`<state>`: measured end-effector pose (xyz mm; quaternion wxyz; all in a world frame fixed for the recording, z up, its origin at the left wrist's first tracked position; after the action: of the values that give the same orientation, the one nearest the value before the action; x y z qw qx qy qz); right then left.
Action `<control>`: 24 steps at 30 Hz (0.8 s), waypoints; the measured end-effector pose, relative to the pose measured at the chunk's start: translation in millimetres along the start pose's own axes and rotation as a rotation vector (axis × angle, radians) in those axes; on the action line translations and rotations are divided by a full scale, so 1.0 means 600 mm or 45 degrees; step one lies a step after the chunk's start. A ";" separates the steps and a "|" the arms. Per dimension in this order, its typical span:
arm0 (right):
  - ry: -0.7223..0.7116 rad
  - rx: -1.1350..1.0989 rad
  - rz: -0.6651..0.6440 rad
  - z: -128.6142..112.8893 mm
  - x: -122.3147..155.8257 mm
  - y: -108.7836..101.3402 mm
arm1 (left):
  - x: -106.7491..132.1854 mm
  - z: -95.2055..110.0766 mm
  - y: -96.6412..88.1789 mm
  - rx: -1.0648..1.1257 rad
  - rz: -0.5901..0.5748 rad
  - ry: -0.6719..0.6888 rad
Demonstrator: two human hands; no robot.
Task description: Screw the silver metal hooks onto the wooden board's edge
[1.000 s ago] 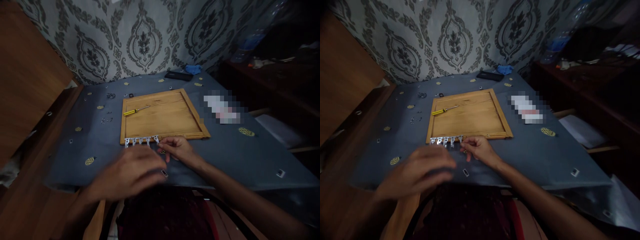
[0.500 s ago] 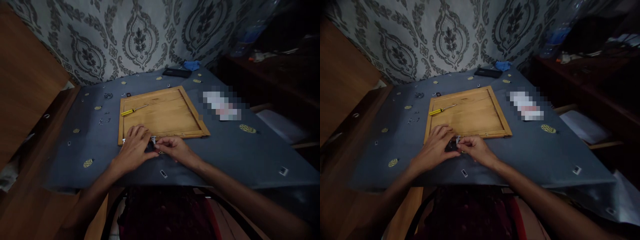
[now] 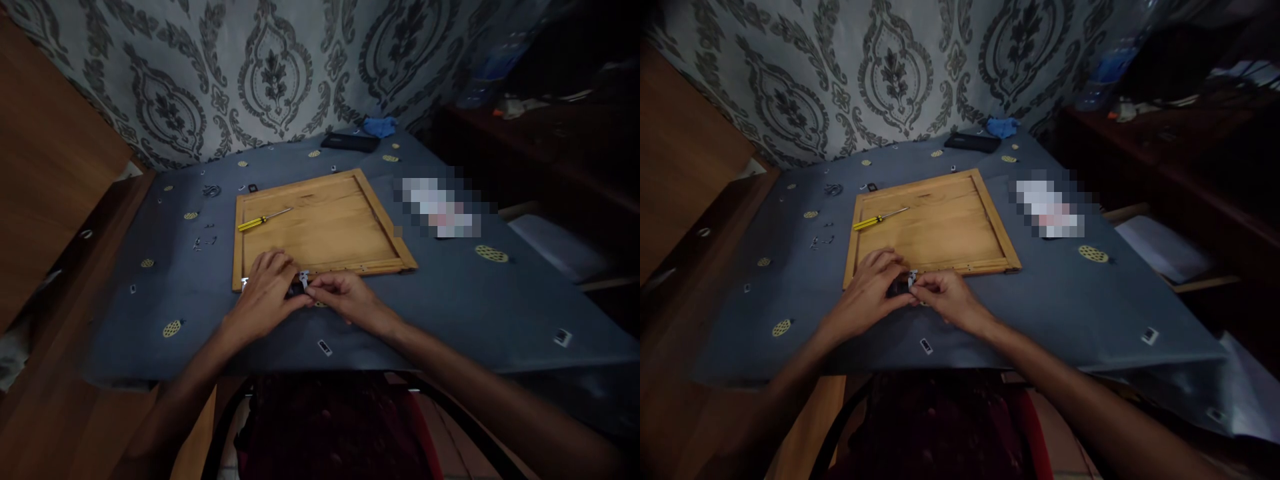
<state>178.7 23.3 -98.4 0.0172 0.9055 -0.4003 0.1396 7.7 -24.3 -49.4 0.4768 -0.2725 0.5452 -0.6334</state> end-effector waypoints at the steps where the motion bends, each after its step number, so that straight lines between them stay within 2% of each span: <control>1: -0.009 0.018 -0.001 0.000 0.000 0.000 | -0.001 0.000 0.000 0.002 -0.002 -0.005; 6: -0.087 0.143 0.034 0.002 0.002 -0.001 | -0.003 0.002 -0.002 -0.007 0.004 -0.014; 9: -0.179 0.242 0.143 -0.007 0.009 -0.013 | -0.004 0.004 -0.003 -0.021 -0.005 -0.022; 11: -0.308 0.412 0.280 -0.016 0.016 -0.026 | -0.004 0.005 -0.004 -0.028 -0.013 -0.022; 13: -0.534 0.710 0.396 -0.026 0.021 -0.037 | -0.004 0.004 -0.005 -0.026 -0.016 -0.015; 15: -0.777 1.012 0.437 -0.030 0.023 -0.041 | -0.005 0.003 -0.004 -0.015 -0.007 -0.007; 17: -0.960 1.197 0.430 -0.026 0.022 -0.041 | -0.004 0.000 -0.002 0.005 0.014 -0.001; 20: -1.145 1.312 0.418 -0.015 0.019 -0.037 | -0.004 -0.003 0.002 0.033 0.045 0.005; 24: -1.250 1.286 0.387 -0.006 0.021 -0.036 | -0.002 -0.003 0.005 0.061 0.053 -0.008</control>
<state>201.9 29.2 -89.9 -0.6050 0.6957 -0.3700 -0.1146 7.6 -22.2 -52.4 0.4978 -0.2515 0.5339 -0.6355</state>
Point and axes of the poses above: each hand's wrist, its own x-axis away from the middle knuckle, its own y-axis out of the palm, z = x × y, the point moved 2 cm from there along -x, towards the middle knuckle, and after that the axes turned 4 degrees about y, right-handed, at the moved point
